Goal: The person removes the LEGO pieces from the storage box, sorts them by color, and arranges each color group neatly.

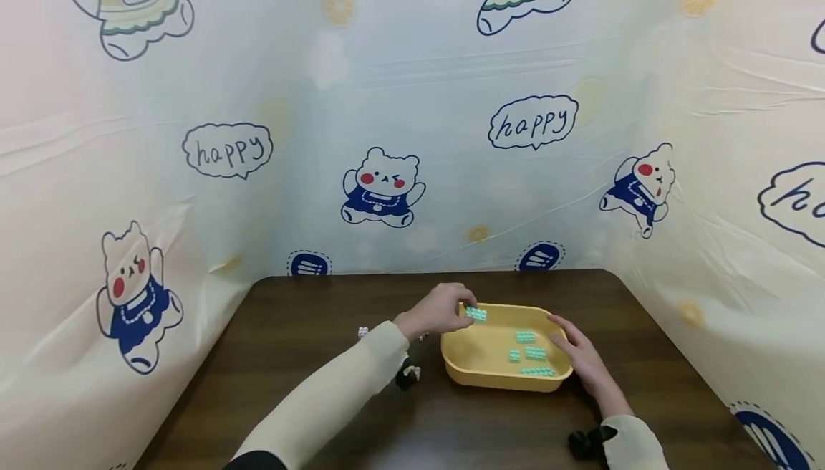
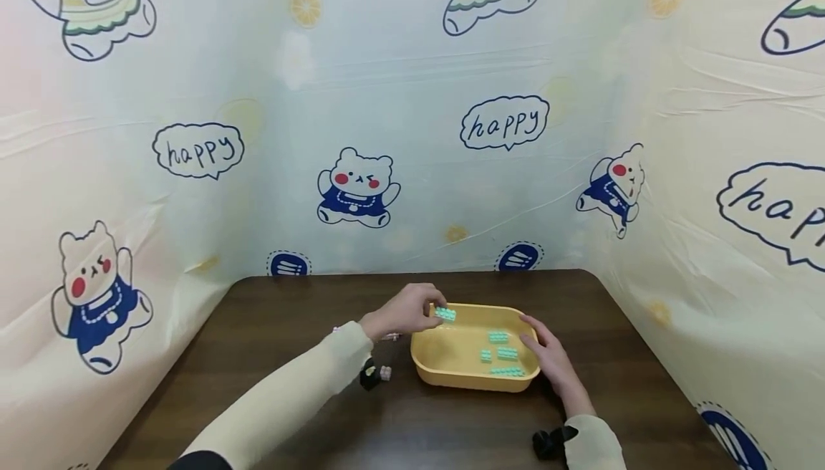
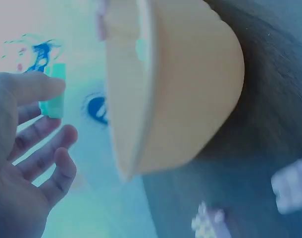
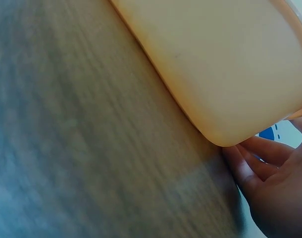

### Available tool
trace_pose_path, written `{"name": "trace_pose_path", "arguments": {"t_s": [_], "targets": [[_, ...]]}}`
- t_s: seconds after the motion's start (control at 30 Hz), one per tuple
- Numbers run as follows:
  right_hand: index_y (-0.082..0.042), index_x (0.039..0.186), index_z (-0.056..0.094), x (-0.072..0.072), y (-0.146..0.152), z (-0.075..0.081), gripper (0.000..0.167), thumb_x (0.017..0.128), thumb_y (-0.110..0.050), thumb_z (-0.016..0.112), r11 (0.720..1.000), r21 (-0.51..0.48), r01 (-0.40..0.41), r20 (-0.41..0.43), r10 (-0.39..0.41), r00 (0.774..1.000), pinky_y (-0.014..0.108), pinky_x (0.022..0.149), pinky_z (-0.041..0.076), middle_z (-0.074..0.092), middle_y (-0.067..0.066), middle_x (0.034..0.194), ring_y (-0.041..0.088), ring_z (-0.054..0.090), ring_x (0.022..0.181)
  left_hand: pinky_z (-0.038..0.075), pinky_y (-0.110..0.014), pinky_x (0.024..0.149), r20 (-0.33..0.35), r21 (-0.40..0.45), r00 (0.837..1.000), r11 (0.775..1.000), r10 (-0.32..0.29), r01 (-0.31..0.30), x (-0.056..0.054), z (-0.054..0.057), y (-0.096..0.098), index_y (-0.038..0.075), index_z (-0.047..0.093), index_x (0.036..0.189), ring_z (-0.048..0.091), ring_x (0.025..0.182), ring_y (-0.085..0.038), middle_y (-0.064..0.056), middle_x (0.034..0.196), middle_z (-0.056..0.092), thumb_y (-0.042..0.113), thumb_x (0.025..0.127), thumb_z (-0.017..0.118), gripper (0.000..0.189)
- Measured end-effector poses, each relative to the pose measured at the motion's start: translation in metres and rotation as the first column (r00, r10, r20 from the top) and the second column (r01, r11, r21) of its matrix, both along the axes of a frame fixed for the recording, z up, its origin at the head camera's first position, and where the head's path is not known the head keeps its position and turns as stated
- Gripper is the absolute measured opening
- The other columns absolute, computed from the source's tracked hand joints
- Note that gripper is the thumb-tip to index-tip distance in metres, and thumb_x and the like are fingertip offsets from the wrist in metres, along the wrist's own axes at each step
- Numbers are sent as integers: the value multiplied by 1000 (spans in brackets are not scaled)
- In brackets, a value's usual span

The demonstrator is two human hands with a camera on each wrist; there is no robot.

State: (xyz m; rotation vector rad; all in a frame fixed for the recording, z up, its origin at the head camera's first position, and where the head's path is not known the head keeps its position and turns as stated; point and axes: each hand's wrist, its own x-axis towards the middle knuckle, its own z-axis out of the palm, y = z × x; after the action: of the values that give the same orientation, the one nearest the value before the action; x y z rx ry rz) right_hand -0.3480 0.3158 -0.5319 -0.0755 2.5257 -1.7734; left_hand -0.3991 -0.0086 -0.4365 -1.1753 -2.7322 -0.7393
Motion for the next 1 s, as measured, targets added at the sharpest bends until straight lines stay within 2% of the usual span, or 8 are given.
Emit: {"name": "trace_pose_path", "arguments": {"t_s": [0.1, 0.2, 0.33, 0.5, 0.77, 0.87, 1.0], "targets": [[-17, 152, 32, 0, 1, -2, 58, 102, -41, 46, 1000, 22, -7, -15, 7, 1000, 32, 101, 40, 18, 19, 160, 37, 24, 142, 48, -18, 61, 30, 103, 1000, 995, 6, -10, 6, 4, -29, 17, 71, 100, 58, 71, -10, 5, 89, 61, 22, 84, 75, 18], [-16, 151, 32, 0, 2, -2, 57, 102, -41, 46, 1000, 18, -8, -29, 9, 1000, 16, 88, 41, 18, 20, 160, 36, 25, 141, 50, -21, 63, 63, 185, 998, 983, 12, -24, 12, 5, -56, 17, 69, 98, 57, 72, -11, 0, 87, 61, 21, 83, 76, 17], [-14, 151, 32, 0, 3, -1, 56, 103, -37, 46, 1000, -18, -16, -38, 15, 999, 12, 82, 43, 18, 20, 159, 34, 28, 137, 50, -23, 63, 80, 218, 996, 975, 31, -48, 22, 0, -88, 18, 67, 98, 57, 73, -11, -1, 87, 60, 20, 82, 77, 19], [-13, 152, 30, 1, -1, -1, 56, 103, -37, 44, 1000, -12, -25, -32, 25, 999, 15, 82, 45, 18, 20, 159, 33, 32, 133, 49, -23, 63, 76, 179, 996, 982, 53, -66, 44, -16, -124, 16, 66, 101, 58, 74, -17, 4, 86, 57, 17, 83, 75, 20], [-12, 152, 30, 4, -1, -1, 57, 103, -38, 44, 1000, -2, -18, -22, 18, 1000, 13, 82, 43, 18, 20, 159, 33, 29, 135, 44, -22, 60, 84, 85, 991, 990, 104, -111, 70, -45, -154, 18, 67, 97, 54, 71, -17, 8, 83, 57, 17, 81, 76, 18], [-13, 152, 30, 5, -1, 0, 57, 103, -37, 44, 1000, -8, -19, -15, 19, 1000, 11, 83, 41, 17, 20, 160, 34, 28, 136, 45, -21, 64, 63, 14, 990, 991, 129, -130, 77, -54, -161, 21, 66, 95, 54, 74, -14, 11, 86, 58, 22, 81, 77, 18], [-13, 152, 30, 4, -2, 1, 57, 103, -39, 44, 1000, 1, -19, -20, 19, 1000, 7, 81, 37, 16, 21, 160, 36, 25, 139, 46, -23, 69, 36, -39, 986, 986, 164, -162, 82, -61, -171, 22, 66, 95, 55, 80, -13, 12, 90, 58, 24, 80, 77, 19]]}}
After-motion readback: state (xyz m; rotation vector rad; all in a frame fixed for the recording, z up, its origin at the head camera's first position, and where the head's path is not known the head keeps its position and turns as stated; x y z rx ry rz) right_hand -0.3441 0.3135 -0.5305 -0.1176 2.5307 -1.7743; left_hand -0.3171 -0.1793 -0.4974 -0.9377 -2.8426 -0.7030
